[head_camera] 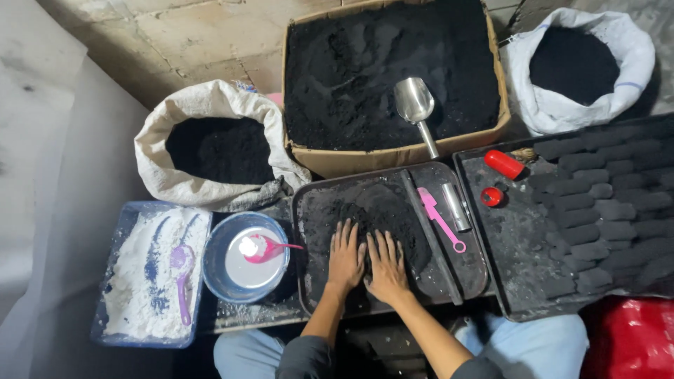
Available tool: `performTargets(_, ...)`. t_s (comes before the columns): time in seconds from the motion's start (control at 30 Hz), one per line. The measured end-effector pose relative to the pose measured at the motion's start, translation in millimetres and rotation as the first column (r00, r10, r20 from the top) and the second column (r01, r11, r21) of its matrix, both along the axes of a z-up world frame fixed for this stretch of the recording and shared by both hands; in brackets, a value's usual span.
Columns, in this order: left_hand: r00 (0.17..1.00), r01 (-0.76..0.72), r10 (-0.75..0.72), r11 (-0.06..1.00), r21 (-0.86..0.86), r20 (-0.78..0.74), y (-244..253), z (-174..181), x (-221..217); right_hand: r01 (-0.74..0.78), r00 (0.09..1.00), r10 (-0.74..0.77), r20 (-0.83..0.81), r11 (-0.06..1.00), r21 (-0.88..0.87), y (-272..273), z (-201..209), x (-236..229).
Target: The person mixes a black powder on a tray with their hands, repeatedly pressing and kneading the material. They occasionally dip their hands into a bowl of water to wet the powder during the mixing process.
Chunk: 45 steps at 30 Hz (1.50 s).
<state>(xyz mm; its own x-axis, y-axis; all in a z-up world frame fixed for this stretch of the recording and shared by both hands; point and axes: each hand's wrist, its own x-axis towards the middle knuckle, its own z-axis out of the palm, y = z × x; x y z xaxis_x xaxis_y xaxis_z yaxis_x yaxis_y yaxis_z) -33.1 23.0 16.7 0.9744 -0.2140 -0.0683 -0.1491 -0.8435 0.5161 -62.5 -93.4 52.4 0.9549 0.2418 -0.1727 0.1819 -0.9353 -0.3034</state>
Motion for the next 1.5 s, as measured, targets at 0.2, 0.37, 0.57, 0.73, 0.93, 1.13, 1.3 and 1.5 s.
performTargets(0.2, 0.990, 0.007, 0.008, 0.995, 0.104, -0.141, -4, 1, 1, -0.034, 0.993, -0.010, 0.116, 0.928, 0.372, -26, -37, 8)
performTargets(0.37, 0.980, 0.006, 0.023, 0.990, 0.140, -0.197, -7, 5, 1, -0.015, 0.977, -0.102, 0.189, 0.843, 0.537, -44, -27, 11)
performTargets(0.57, 0.981, 0.009, 0.026, 0.985, 0.174, -0.194, -5, -1, 4, 0.094, 0.985, -0.140, 0.102, 0.925, 0.367, -39, -36, 8)
performTargets(0.73, 0.982, 0.005, 0.019, 0.992, 0.127, -0.188, -4, 1, 4, 0.097, 0.986, -0.135, 0.093, 0.939, 0.330, -33, -40, 3)
performTargets(0.93, 0.980, -0.016, 0.032, 0.996, 0.085, -0.198, -3, 0, -8, 0.151, 0.977, -0.179, 0.115, 0.964, 0.220, -25, -35, 1)
performTargets(1.13, 0.982, -0.021, 0.009, 0.998, -0.065, -0.187, -1, -2, -14, 0.051, 0.998, -0.049, -0.030, 0.995, 0.083, -4, -7, 34)
performTargets(1.3, 0.991, -0.091, 0.048, 0.924, -0.372, -0.124, 6, 6, -21, -0.268, 0.963, 0.267, 0.025, 0.961, 0.063, -5, -41, 45)
performTargets(1.5, 0.993, -0.100, 0.069, 0.922, -0.374, -0.096, 6, 1, -17, -0.359, 0.902, 0.347, 0.258, 0.933, -0.002, -9, -121, 57)
